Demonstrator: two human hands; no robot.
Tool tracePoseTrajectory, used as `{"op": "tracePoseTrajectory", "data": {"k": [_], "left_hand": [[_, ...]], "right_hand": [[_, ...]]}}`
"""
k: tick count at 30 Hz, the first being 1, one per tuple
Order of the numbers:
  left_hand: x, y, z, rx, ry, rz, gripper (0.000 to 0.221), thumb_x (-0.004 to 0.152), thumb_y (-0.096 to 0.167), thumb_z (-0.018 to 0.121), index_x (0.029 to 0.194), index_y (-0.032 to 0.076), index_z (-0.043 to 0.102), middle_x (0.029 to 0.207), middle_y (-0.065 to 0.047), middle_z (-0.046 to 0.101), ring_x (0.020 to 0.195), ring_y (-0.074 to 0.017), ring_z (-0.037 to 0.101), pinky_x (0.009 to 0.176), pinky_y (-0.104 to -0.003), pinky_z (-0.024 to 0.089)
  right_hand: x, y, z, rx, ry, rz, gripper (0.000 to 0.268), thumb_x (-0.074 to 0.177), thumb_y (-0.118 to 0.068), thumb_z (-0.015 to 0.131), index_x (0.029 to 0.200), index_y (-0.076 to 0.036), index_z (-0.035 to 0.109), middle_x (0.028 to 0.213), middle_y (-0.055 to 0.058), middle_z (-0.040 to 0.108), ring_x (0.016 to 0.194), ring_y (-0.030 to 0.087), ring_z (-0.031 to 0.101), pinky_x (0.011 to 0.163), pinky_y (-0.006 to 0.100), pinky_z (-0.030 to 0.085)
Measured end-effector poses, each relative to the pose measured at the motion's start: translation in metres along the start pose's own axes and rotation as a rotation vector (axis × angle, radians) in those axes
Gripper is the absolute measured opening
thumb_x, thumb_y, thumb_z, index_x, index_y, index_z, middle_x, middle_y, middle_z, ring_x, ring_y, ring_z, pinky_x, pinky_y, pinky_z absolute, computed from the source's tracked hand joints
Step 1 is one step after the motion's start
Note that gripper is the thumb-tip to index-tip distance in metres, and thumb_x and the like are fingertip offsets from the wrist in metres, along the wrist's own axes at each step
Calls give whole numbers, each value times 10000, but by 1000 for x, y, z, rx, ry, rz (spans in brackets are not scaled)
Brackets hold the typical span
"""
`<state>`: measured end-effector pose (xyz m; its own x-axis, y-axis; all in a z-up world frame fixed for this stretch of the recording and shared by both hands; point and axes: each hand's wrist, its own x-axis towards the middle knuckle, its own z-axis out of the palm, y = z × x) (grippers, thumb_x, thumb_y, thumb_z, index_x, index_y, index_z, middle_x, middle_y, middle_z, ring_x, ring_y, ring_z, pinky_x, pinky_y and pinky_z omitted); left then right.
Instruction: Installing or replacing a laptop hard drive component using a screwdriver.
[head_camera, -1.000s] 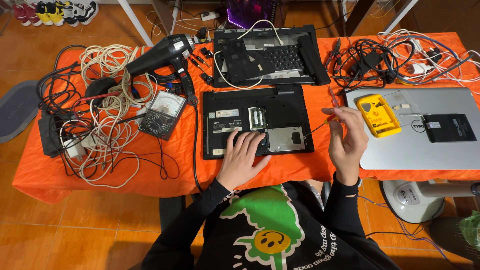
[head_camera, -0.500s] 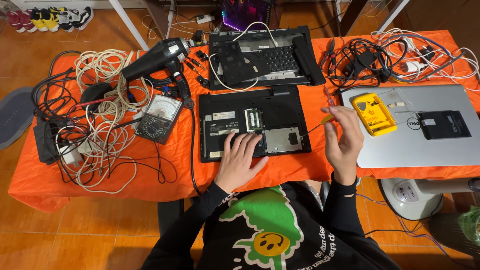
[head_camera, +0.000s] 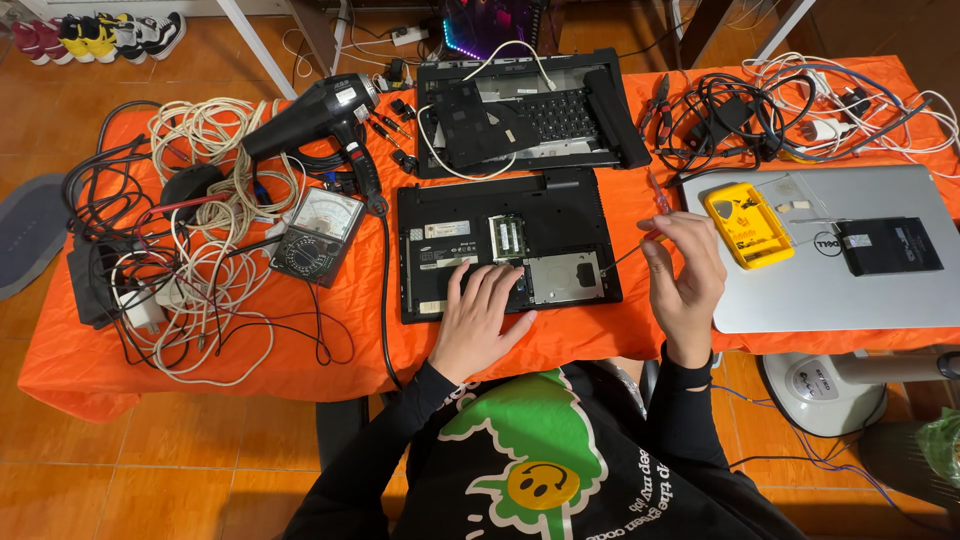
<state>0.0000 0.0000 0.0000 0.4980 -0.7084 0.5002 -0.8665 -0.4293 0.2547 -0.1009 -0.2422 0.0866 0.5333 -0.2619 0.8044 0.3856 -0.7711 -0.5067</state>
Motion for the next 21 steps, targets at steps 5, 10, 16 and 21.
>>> {"op": "tracePoseTrajectory", "data": {"k": [5, 10, 16, 21], "left_hand": [[-1, 0, 0, -2, 0, -3, 637, 1015, 490, 570, 1439, 22, 491, 1357, -147, 574, 1343, -290, 479, 1241, -555, 198], [0, 0, -1, -8, -9, -11, 632, 1016, 488, 567, 1433, 20, 491, 1360, -146, 573, 1346, -289, 477, 1240, -553, 198], [-1, -1, 0, -13, -18, -11, 626, 1017, 485, 562, 1435, 25, 491, 1367, -141, 572, 1353, -284, 474, 1243, -552, 193], [-1, -1, 1, -13, -15, -11, 631, 1015, 485, 564, 1440, 25, 487, 1368, -138, 569, 1352, -285, 473, 1245, -557, 188]], "right_hand": [[-1, -2, 2, 24, -6, 46, 299, 1066, 121, 553, 1328, -13, 608, 1229, 165, 707, 1135, 265, 636, 1016, 345, 516], [1, -2, 0, 42, -14, 38, 296, 1042, 111, 588, 1304, -23, 623, 1158, 142, 711, 1092, 250, 626, 975, 339, 516], [0, 0, -1, 3, -13, -9, 313, 1019, 98, 659, 1306, -23, 632, 1116, 132, 716, 1097, 262, 609, 931, 329, 501], [-4, 5, 0, 67, -3, 14, 369, 1006, 110, 687, 1349, -7, 617, 1108, 131, 673, 1098, 245, 645, 921, 319, 530]]}}
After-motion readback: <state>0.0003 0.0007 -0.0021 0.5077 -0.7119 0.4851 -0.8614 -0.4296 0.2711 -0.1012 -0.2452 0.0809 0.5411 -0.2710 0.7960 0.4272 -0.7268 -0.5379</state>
